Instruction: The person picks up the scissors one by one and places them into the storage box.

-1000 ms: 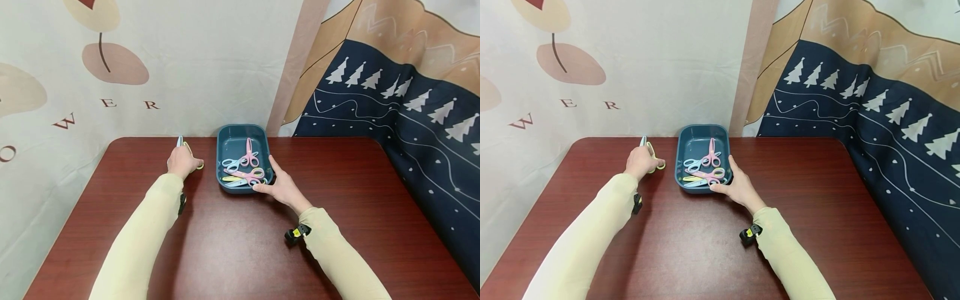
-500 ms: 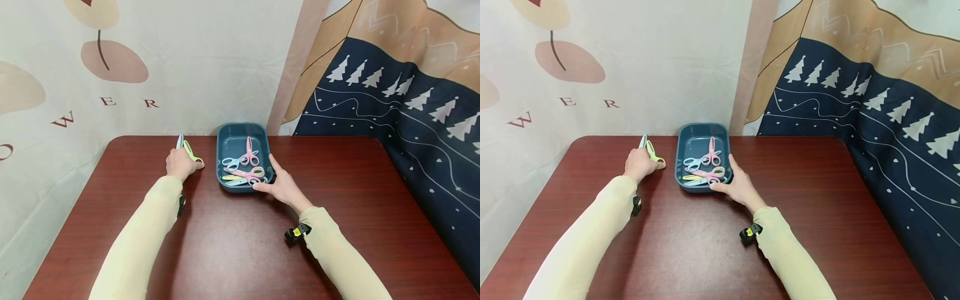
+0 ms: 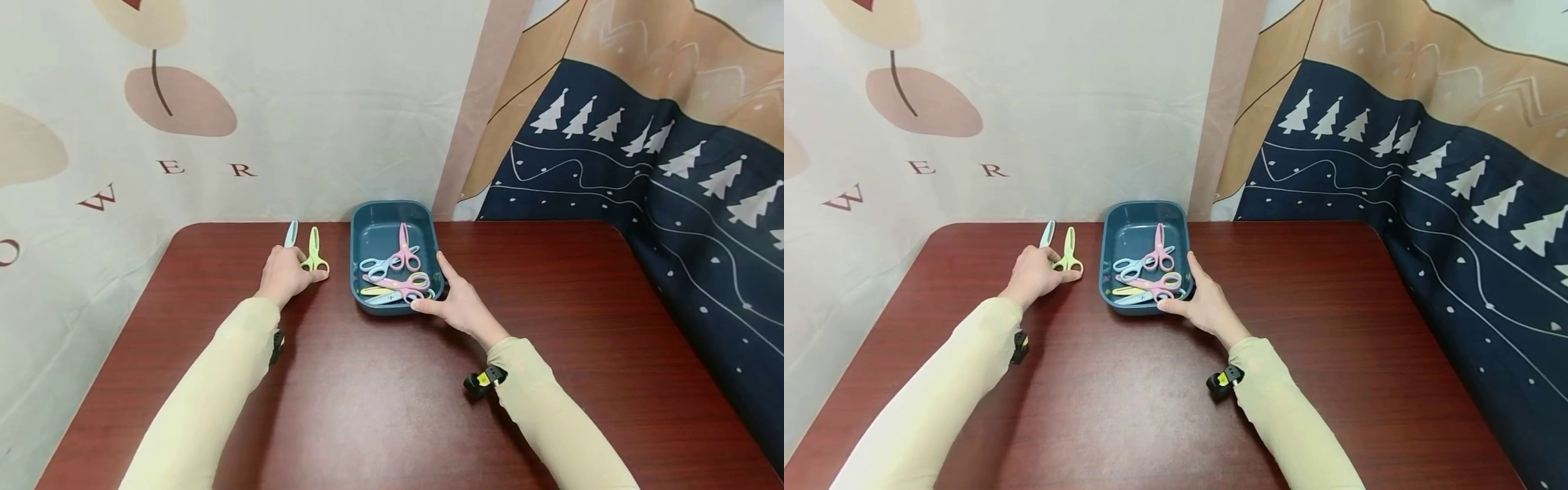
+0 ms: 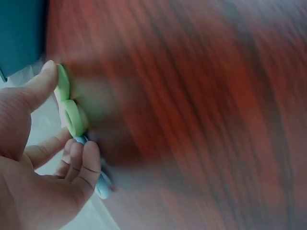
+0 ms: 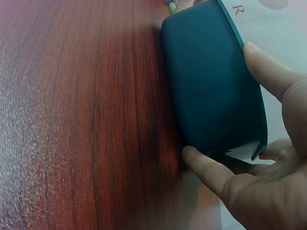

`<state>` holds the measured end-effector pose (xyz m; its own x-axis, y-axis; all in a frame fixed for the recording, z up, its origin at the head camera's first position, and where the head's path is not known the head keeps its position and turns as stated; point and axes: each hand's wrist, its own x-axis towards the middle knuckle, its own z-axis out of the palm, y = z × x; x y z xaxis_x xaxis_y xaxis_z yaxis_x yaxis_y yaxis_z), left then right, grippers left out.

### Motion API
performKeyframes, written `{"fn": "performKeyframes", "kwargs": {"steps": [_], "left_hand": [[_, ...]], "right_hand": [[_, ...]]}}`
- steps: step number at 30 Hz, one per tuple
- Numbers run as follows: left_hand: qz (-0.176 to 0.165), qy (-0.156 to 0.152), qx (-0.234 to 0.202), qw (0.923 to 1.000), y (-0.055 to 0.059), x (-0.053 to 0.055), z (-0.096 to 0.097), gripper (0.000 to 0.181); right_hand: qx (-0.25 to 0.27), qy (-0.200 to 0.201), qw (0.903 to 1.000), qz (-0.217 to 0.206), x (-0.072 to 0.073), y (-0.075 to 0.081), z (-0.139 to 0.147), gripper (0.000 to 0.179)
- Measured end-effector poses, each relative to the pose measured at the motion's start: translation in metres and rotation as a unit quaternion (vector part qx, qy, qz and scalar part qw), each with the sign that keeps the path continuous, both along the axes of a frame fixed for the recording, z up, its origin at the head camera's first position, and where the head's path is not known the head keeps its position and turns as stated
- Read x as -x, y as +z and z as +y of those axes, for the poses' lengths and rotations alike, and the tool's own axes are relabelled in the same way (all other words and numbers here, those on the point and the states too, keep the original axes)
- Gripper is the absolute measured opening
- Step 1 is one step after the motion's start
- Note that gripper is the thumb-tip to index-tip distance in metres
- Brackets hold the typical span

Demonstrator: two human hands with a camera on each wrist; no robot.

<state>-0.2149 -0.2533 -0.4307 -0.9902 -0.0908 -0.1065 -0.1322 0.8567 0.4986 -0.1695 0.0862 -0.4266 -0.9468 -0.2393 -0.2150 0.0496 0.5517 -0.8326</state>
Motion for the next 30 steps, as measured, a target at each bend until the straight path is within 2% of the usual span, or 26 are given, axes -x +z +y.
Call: {"fn": "performKeyframes", "kwargs": {"steps": [11, 17, 22, 30], "left_hand": [[0.011, -0.041, 0.014, 0.999, -0.004, -0.003, -0.016, 0.052], [0.02, -0.053, 0.014, 0.9983, -0.004, -0.004, -0.022, 0.055], [0.02, -0.053, 0.001, 0.9984, -0.003, -0.005, -0.025, 0.053], [0.047, -0.071, -0.002, 0.9964, -0.005, -0.004, -0.029, 0.049]], "right_hand": [[-0.005, 0.004, 1.0, 0.005, 0.0, -0.001, -0.002, 0.113], [-0.008, 0.004, 0.9999, 0.008, 0.0, -0.002, -0.002, 0.114], [-0.007, 0.005, 0.9999, 0.01, -0.001, -0.001, -0.002, 0.114], [-0.006, 0.002, 0.9999, 0.011, -0.001, -0.001, 0.0, 0.113]]}}
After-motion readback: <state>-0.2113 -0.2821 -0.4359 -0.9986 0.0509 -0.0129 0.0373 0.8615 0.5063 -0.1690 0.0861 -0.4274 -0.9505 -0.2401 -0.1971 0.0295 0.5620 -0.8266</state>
